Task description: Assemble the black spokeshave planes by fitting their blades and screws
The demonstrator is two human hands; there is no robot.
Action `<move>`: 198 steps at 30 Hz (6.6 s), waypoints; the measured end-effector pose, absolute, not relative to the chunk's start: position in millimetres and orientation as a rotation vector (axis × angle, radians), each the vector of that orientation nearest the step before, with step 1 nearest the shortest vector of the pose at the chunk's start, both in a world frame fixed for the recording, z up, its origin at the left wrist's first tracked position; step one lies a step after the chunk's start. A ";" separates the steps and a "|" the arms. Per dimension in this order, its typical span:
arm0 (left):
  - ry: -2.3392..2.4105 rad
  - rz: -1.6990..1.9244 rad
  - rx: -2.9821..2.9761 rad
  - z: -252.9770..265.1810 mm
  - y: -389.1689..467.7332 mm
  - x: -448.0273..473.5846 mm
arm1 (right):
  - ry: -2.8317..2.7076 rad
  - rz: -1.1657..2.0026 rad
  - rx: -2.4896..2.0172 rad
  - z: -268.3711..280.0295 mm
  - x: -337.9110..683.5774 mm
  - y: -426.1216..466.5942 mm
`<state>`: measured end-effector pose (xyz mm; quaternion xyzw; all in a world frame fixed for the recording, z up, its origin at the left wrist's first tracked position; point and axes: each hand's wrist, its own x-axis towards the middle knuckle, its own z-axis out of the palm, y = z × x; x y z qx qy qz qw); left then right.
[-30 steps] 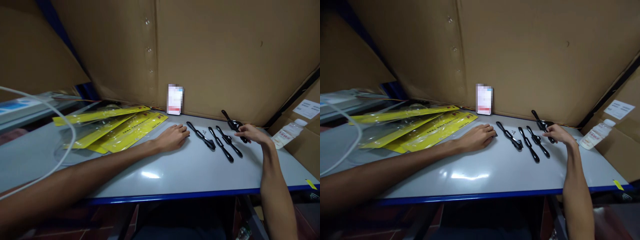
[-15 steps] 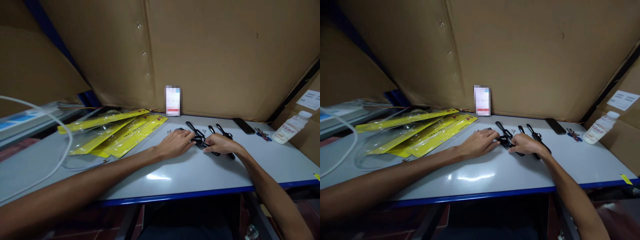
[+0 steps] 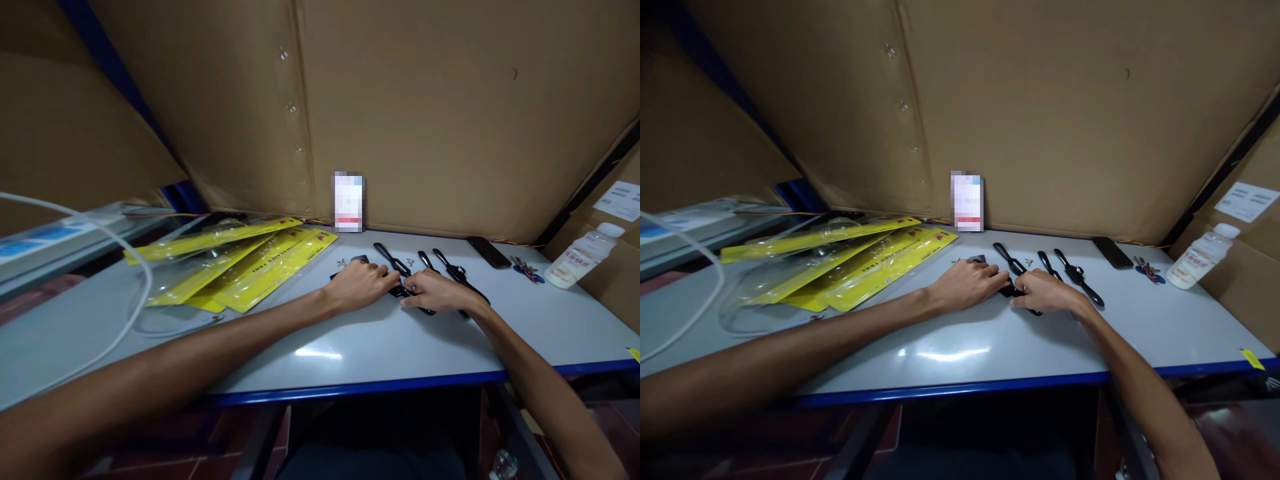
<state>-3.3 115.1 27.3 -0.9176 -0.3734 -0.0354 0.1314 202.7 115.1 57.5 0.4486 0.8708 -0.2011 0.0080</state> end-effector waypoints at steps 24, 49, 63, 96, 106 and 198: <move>-1.082 -0.349 -2.766 17.0 123.6 -11.2 | 2.623 -0.519 1.368 54.8 197.3 113.4; -0.948 -0.536 -2.762 5.7 131.6 -12.7 | 2.656 -0.503 1.339 49.8 199.5 115.2; -0.886 -0.621 -2.861 6.5 133.0 -18.5 | 2.664 -0.544 1.353 46.9 200.0 116.0; -0.937 -0.756 -2.799 2.3 137.8 -24.3 | 2.677 -0.598 1.327 46.0 201.0 116.7; -0.865 -0.732 -2.811 2.1 138.6 -25.2 | 2.679 -0.547 1.325 46.8 200.5 116.2; -0.811 -0.753 -2.950 4.6 135.2 -16.1 | 2.671 -1.095 2.122 73.5 312.7 159.9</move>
